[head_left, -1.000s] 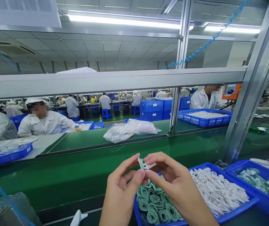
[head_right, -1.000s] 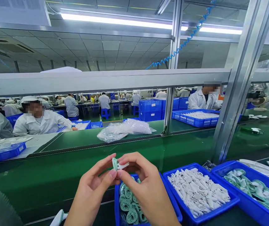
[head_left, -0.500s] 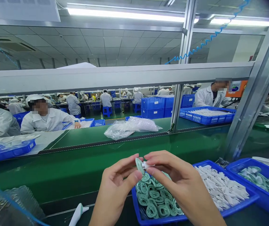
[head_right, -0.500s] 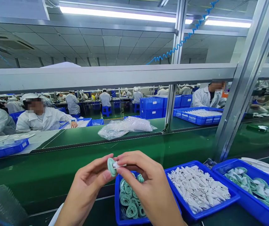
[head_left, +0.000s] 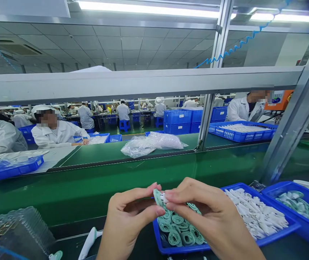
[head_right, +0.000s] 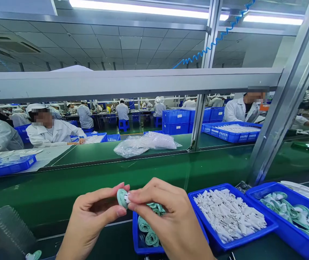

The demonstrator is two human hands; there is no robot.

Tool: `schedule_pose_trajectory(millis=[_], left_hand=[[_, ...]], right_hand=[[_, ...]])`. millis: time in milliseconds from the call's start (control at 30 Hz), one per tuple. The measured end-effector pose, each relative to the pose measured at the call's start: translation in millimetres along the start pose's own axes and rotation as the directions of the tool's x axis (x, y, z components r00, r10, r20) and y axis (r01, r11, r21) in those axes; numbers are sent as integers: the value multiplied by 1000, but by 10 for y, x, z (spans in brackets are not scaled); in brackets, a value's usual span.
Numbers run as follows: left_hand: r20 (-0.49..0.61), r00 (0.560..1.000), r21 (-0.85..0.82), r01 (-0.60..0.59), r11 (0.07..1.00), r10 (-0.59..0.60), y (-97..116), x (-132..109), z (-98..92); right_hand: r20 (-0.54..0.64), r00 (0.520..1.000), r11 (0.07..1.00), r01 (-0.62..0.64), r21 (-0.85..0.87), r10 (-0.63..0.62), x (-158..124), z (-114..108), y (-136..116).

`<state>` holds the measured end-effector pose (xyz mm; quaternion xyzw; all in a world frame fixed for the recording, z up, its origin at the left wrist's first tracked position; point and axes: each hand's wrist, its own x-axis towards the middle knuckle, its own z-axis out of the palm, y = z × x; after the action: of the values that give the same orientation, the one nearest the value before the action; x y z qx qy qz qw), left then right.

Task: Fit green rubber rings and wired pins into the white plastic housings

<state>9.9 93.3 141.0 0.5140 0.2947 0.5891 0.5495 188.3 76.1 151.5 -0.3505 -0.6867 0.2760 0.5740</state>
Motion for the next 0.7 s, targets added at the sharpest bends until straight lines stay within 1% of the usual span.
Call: schedule_pose_trajectory(millis=[67, 167, 233, 300, 400, 467, 567, 633, 700], left_hand=[[7, 1000, 24, 10, 1000, -10, 39, -14, 9], [31, 999, 79, 11, 997, -13, 105, -32, 12], [68, 998, 123, -3, 992, -5, 126, -36, 6], [96, 995, 131, -2, 991, -11, 118, -34, -9], [83, 995, 59, 57, 997, -62, 63, -21, -42], [94, 991, 13, 95, 995, -96, 16, -1, -62], [127, 986, -51, 116, 992, -109, -32, 43, -74], [125, 985, -79, 130, 988, -120, -36, 70, -73], [102, 987, -59, 128, 990, -122, -18, 84, -70]], right_hand=[[49, 998, 1000, 26, -1, -26, 7, -25, -3], [117, 992, 997, 51, -49, -45, 4, -72, -15], [137, 989, 994, 71, -79, -59, -3, -90, -20], [134, 988, 992, 93, -85, -81, -10, -86, -25], [112, 991, 993, 89, -82, -79, -8, -37, -31], [77, 997, 996, 26, -86, -19, 3, 10, -30], [55, 997, 994, -57, -92, 63, 27, 43, -37], [34, 998, 987, -50, -151, 56, 31, 3, -72], [-66, 998, 967, -38, -253, 22, 3, -96, -144]])
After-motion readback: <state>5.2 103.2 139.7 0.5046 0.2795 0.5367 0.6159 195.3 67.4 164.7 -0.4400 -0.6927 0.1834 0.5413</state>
